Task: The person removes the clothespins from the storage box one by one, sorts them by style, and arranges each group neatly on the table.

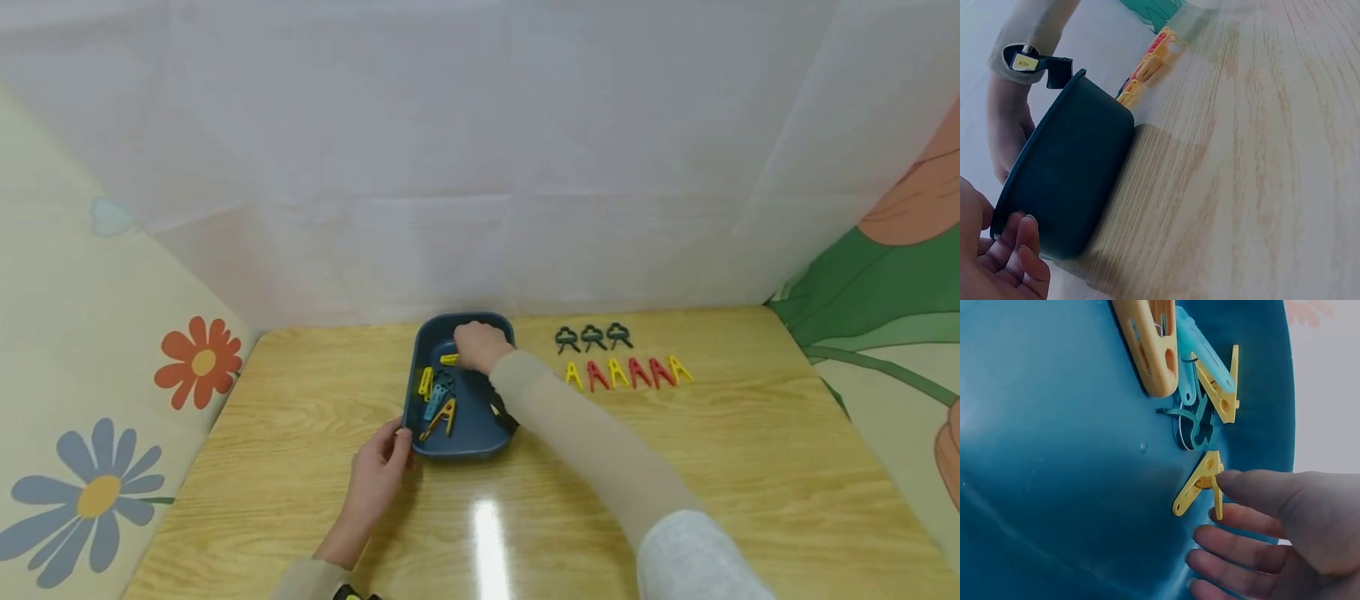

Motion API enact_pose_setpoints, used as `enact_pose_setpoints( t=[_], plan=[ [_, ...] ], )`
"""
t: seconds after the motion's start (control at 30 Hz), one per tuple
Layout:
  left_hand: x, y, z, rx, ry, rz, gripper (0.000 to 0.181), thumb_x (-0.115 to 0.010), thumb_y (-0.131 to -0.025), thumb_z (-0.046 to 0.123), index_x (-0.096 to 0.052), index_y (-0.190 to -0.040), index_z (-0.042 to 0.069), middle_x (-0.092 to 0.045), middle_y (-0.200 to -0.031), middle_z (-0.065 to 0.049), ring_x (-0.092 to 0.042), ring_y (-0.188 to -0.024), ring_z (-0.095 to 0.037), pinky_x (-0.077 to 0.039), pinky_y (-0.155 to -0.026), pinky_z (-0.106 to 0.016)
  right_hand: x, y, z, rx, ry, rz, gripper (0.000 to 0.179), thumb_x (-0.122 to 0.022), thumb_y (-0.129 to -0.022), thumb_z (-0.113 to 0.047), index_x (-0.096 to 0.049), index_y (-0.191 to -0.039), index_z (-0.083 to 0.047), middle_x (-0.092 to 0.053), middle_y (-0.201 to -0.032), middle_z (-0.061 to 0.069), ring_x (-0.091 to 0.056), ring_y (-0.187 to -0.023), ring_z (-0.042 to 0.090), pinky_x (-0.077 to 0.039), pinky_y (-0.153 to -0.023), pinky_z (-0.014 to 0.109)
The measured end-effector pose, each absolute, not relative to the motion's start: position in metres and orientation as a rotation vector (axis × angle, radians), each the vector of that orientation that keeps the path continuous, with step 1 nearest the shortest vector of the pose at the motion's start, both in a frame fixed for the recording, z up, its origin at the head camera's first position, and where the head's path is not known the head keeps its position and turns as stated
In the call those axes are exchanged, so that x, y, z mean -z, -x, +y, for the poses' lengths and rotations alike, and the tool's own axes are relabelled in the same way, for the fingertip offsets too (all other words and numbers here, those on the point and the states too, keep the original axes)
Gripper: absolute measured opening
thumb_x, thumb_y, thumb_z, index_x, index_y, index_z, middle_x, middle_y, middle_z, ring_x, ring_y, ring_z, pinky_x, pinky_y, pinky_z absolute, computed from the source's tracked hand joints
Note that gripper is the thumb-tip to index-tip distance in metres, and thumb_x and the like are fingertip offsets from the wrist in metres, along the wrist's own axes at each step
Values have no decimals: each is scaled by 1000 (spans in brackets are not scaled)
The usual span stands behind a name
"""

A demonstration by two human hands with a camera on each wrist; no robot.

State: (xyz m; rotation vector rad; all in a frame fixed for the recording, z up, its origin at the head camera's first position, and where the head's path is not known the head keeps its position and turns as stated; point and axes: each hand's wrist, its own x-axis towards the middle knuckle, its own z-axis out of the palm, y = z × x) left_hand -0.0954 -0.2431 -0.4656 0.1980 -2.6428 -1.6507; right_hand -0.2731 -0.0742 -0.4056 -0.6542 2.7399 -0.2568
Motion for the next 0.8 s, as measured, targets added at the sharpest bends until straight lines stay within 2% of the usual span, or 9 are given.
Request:
enact_pose_setpoints(
  t=[0.1,0.27,0.43,0.6,0.8],
  plan=[
    [466,95,-243,1649,-196,-2638,39,-49,-112,20,-58,-142,-3,-66,-90,-14,-61,-78,-18,-51,-64,-25,406,273,-76,282,630,2771,26,-63,-106,-25,-71,-124,-8,-72,-111,10,-64,-80,20,-53,-71,35],
    [466,95,-242,1645,-205,-2640,39,-49,-112,20,-58,-142,-3,-66,-89,-14,-60,-77,-18,-50,-63,-25,406,277,-77,354,577,2775,18,-56,-108,-17,-72,-111,-8,-72,-105,11,-56,-72,19,-44,-64,33],
    [465,95,-242,1643,-204,-2640,39,-49,-112,20,-57,-142,-3,-66,-89,-15,-60,-77,-17,-50,-63,-25,406,278,-76,385,593,2736,18,-57,-107,-17,-72,-113,-9,-70,-105,10,-54,-73,18,-42,-64,32],
    [466,95,-242,1635,-197,-2635,37,-49,-112,18,-58,-141,-4,-66,-88,-14,-60,-76,-17,-50,-62,-25,409,281,-77,380,582,2708,18,-54,-108,-15,-71,-108,-9,-67,-96,8,-52,-71,18,-41,-61,31],
    [465,95,-242,1645,-199,-2636,38,-49,-112,18,-58,-141,-3,-65,-89,-14,-60,-77,-17,-50,-62,-25,414,288,-79,324,550,2691,13,-58,-106,-14,-70,-109,-12,-65,-99,6,-49,-69,17,-39,-58,31]
  ],
)
